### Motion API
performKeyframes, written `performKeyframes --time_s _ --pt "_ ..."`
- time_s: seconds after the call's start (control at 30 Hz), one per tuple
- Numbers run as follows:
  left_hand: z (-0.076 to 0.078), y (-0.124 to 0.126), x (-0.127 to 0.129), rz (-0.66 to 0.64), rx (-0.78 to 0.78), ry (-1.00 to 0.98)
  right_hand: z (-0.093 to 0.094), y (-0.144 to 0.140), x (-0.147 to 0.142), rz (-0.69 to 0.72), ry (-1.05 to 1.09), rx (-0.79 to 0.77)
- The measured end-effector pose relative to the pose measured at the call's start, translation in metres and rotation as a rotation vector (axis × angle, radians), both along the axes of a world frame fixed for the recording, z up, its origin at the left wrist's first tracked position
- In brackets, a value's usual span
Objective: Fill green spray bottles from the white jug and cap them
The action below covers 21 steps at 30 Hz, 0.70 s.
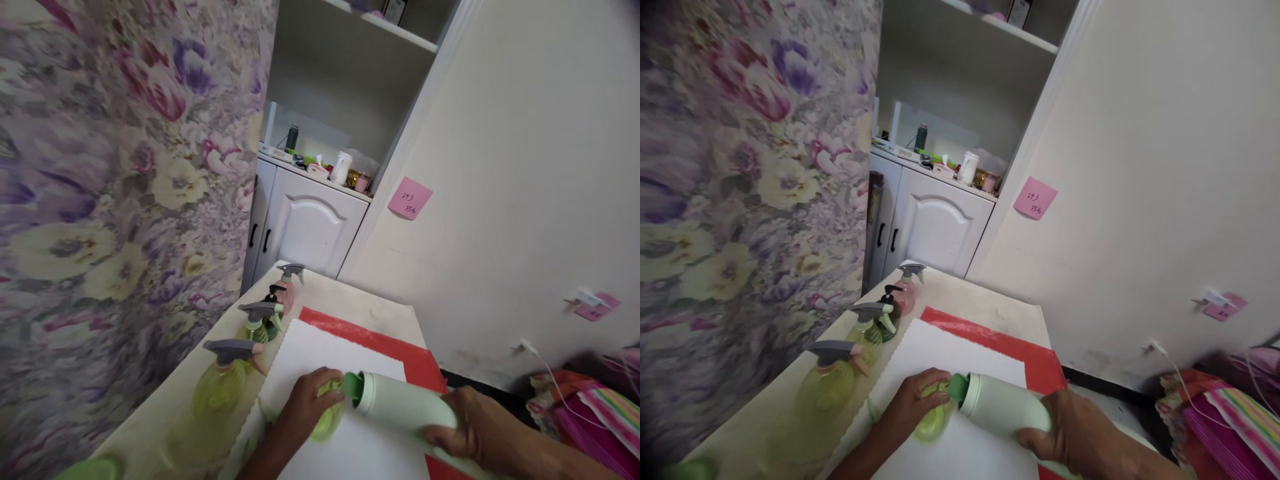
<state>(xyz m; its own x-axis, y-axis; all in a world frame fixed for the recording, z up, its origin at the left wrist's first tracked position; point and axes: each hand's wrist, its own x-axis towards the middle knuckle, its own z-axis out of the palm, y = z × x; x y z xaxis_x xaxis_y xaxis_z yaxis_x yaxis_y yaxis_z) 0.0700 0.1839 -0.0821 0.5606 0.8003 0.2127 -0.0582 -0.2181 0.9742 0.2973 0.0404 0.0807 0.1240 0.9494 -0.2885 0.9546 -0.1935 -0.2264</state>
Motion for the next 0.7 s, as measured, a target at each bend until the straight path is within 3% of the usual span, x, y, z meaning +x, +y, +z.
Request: performKeyframes --time_s 0.7 --pt "-0.0021 0.0004 0.0007 -0.005 0.008 -0.011 0.0011 -0.0003 0.0000 -0.007 -0.009 -0.016"
